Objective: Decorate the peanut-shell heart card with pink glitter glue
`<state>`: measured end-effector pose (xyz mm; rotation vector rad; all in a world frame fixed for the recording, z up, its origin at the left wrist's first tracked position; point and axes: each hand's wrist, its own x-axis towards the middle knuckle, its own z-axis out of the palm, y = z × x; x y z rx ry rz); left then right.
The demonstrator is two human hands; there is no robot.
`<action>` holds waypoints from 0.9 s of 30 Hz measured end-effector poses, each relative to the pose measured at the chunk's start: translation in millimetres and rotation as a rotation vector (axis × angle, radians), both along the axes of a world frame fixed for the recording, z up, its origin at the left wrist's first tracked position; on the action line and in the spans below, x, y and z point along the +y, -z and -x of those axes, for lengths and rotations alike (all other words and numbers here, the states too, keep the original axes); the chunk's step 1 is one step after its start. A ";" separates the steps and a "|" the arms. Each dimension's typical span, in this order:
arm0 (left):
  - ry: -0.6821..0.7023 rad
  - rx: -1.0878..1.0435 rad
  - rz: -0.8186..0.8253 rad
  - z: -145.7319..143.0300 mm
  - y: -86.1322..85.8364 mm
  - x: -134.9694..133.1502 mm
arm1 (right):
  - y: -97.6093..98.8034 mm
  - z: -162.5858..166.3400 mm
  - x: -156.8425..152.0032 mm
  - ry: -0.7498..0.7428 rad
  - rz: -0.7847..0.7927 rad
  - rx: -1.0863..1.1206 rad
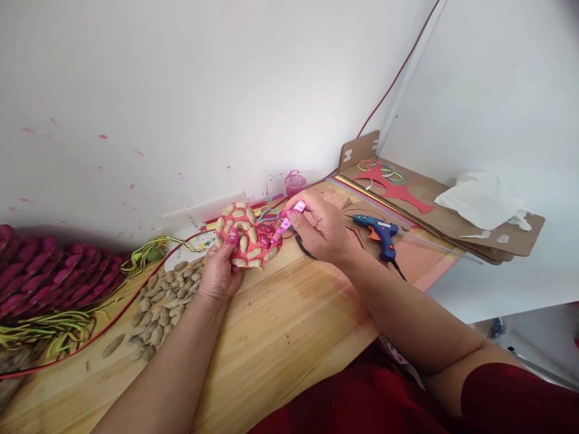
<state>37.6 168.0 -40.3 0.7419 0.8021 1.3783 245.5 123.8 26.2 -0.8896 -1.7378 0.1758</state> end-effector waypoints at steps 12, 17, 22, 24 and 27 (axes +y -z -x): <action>0.124 0.057 0.022 -2.2 -4.5 -9.7 | -2.3 0.7 0.2 -0.044 0.042 -0.022; 0.119 0.060 0.015 -1.8 -2.2 -8.5 | 0.8 1.7 2.0 -0.070 -0.059 -0.009; 0.111 0.051 0.018 -1.5 -1.5 -7.8 | 1.9 2.5 2.7 -0.071 -0.120 0.002; 0.101 0.044 0.017 -1.1 -1.2 -7.1 | 2.5 2.5 3.3 -0.075 -0.122 -0.003; 0.093 0.036 0.012 -0.4 -0.8 -6.4 | 3.5 2.2 3.8 -0.073 -0.115 -0.007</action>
